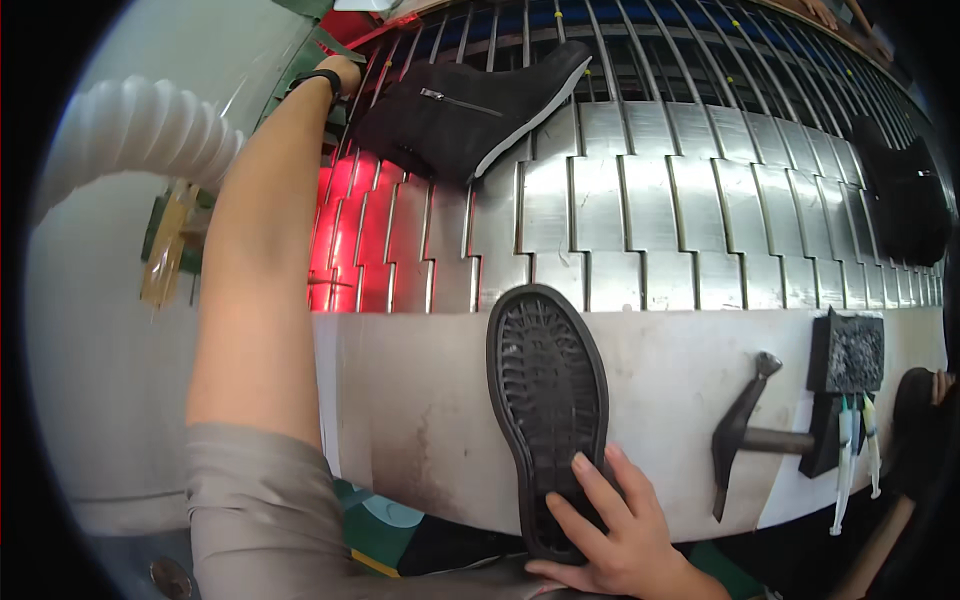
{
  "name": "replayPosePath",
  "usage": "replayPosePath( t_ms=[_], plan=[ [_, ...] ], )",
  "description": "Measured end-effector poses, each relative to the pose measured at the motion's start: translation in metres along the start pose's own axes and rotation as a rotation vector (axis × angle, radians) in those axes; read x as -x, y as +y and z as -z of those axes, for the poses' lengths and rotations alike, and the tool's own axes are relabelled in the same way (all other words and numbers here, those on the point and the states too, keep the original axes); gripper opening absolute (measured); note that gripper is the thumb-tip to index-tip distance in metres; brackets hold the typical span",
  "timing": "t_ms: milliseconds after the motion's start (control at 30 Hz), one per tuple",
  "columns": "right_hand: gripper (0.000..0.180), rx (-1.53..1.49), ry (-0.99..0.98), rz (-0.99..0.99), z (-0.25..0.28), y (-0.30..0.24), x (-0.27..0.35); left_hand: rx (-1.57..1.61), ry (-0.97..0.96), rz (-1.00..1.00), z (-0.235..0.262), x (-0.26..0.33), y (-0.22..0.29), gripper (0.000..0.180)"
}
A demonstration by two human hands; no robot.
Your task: The person attaches an outsole onto a boot upper by pressing the edges together by hand, places the assembled boot onto a conveyor belt, and retrieves another sole and boot upper to begin attaching them together.
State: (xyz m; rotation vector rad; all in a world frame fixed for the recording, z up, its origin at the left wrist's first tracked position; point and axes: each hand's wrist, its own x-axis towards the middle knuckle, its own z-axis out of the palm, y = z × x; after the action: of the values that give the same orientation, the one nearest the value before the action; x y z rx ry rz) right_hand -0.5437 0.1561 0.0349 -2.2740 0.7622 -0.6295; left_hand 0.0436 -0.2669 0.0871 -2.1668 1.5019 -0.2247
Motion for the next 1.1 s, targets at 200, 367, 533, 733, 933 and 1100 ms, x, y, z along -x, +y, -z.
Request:
replayPosePath(
  t_ms=[200,367,533,733,933,1100],
  plan=[
    [0.05,-0.114,-0.014,-0.038,0.014,0.005,-0.003,-0.532,-0.172,-0.151,-0.041,-0.102,-0.049,0.033],
    [0.033,-0.036,-0.035,0.03,0.008,0.014,-0.003,-0.323,-0.221,-0.047,-0.074,-0.127,-0.112,0.046],
    [0.032,-0.025,-0.024,-0.094,0.006,0.004,-0.012,-0.242,-0.353,0.108,-0.099,-0.109,-0.045,0.073],
    [0.033,-0.049,0.003,-0.062,0.008,0.004,-0.009,-0.035,-0.4,0.255,-0.037,-0.064,-0.048,0.077],
    [0.04,-0.038,-0.002,-0.012,0.01,0.0,-0.006,-0.216,-0.279,0.248,-0.022,-0.028,0.004,0.052],
    [0.071,-0.206,0.133,-0.003,0.0,-0.003,0.004,0.032,0.11,0.338,0.015,0.032,0.032,0.061]
  ],
)
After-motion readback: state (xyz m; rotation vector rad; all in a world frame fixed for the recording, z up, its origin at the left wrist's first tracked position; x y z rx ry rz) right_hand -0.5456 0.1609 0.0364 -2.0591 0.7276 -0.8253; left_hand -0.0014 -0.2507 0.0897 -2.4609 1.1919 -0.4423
